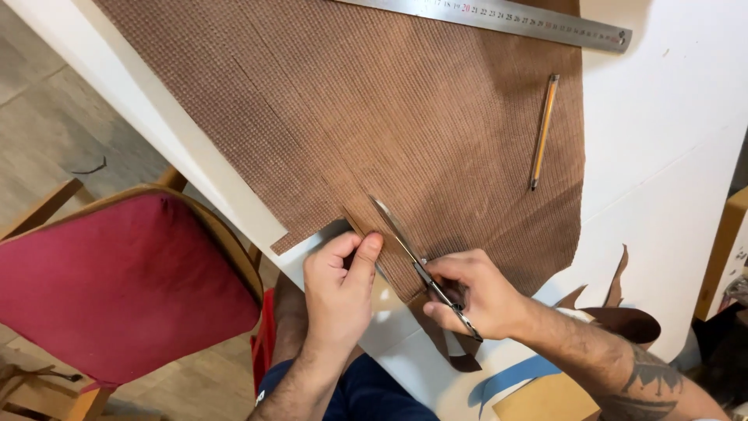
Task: Measuring, marking, and cutting a piece of brown textured leather on a workbench using a ruler, pencil, and scissors.
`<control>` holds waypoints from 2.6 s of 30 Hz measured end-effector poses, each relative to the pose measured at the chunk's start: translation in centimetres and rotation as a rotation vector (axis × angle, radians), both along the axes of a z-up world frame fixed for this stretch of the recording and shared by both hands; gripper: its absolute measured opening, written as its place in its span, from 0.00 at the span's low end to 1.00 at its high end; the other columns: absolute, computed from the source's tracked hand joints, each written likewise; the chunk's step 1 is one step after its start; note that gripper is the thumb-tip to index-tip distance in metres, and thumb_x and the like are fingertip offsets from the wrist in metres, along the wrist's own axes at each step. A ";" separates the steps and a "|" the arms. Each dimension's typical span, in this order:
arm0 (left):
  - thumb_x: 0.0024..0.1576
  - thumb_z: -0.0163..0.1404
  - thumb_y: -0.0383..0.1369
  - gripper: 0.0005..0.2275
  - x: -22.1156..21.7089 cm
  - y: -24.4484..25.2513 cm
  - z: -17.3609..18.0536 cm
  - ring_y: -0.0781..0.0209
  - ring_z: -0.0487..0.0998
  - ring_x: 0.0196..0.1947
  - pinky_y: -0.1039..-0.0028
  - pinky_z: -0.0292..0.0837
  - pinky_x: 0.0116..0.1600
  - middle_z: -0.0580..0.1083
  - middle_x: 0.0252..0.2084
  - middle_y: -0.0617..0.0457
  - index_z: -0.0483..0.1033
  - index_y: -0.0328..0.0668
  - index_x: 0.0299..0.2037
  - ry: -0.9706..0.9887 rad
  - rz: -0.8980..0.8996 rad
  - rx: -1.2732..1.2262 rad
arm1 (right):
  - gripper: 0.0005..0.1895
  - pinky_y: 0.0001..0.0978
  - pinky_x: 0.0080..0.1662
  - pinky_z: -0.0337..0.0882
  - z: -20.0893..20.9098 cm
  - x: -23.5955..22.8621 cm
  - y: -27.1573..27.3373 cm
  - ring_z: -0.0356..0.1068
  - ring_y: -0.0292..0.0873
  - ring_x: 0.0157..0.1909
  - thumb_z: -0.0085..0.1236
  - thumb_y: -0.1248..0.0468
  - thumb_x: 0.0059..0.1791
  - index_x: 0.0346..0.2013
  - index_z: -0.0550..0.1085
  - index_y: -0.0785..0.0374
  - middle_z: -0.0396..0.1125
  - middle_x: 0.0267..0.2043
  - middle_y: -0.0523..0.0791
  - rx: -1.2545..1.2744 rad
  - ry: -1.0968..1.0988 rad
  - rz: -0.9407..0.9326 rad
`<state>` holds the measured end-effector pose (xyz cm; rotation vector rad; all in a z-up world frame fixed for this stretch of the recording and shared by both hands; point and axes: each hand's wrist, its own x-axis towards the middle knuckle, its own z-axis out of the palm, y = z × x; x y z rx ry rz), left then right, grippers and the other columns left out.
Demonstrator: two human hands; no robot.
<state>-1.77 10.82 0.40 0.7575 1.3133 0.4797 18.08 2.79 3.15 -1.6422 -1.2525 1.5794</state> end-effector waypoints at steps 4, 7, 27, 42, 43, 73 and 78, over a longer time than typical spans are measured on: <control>0.62 0.54 0.32 0.20 -0.1 0.2 0.7 0.74 0.55 0.19 0.75 0.52 0.24 0.57 0.16 0.65 0.60 0.48 0.18 0.047 -0.075 -0.018 | 0.12 0.31 0.24 0.57 0.8 -0.6 0.9 0.53 0.39 0.18 0.61 0.57 0.43 0.28 0.72 0.63 0.55 0.18 0.41 -0.026 -0.197 0.178; 0.62 0.54 0.32 0.20 -0.2 0.2 0.3 0.73 0.55 0.20 0.75 0.53 0.24 0.57 0.16 0.66 0.60 0.48 0.18 0.050 -0.085 0.002 | 0.12 0.32 0.24 0.56 0.6 -0.7 0.8 0.53 0.40 0.18 0.60 0.57 0.43 0.28 0.72 0.63 0.55 0.18 0.41 -0.026 -0.216 0.173; 0.62 0.55 0.31 0.20 -0.3 0.1 -0.1 0.73 0.55 0.19 0.75 0.53 0.23 0.56 0.15 0.64 0.60 0.46 0.18 0.013 -0.081 -0.007 | 0.09 0.31 0.24 0.54 0.4 -1.2 -0.5 0.50 0.40 0.20 0.57 0.61 0.45 0.26 0.68 0.62 0.51 0.19 0.41 0.048 -0.285 0.163; 0.61 0.54 0.32 0.19 -0.4 0.3 -0.1 0.72 0.57 0.20 0.74 0.55 0.25 0.58 0.16 0.63 0.62 0.46 0.18 0.013 -0.095 0.020 | 0.09 0.30 0.26 0.61 1.0 -1.2 2.0 0.57 0.39 0.21 0.57 0.60 0.43 0.24 0.69 0.60 0.60 0.20 0.40 -0.060 -0.219 0.172; 0.61 0.54 0.31 0.19 -0.3 0.3 0.1 0.72 0.58 0.18 0.75 0.55 0.23 0.59 0.15 0.63 0.62 0.46 0.17 -0.010 -0.076 0.012 | 0.09 0.31 0.26 0.59 0.8 -1.1 2.1 0.55 0.39 0.21 0.58 0.59 0.42 0.26 0.70 0.61 0.58 0.20 0.40 -0.053 -0.231 0.175; 0.59 0.58 0.36 0.18 -0.3 1.4 0.0 0.74 0.58 0.21 0.77 0.55 0.25 0.59 0.18 0.66 0.66 0.46 0.18 0.025 0.037 -0.077 | 0.05 0.31 0.23 0.54 -0.1 -1.5 1.4 0.48 0.40 0.19 0.57 0.64 0.43 0.26 0.69 0.61 0.51 0.19 0.40 0.045 -0.302 0.138; 0.58 0.59 0.26 0.24 1.6 1.2 -0.4 0.73 0.52 0.17 0.75 0.45 0.22 0.53 0.16 0.64 0.56 0.53 0.17 -0.146 0.604 -0.429 | 0.07 0.31 0.24 0.55 -0.1 -1.5 1.8 0.49 0.39 0.20 0.59 0.63 0.44 0.27 0.71 0.63 0.52 0.20 0.41 0.036 -0.288 0.135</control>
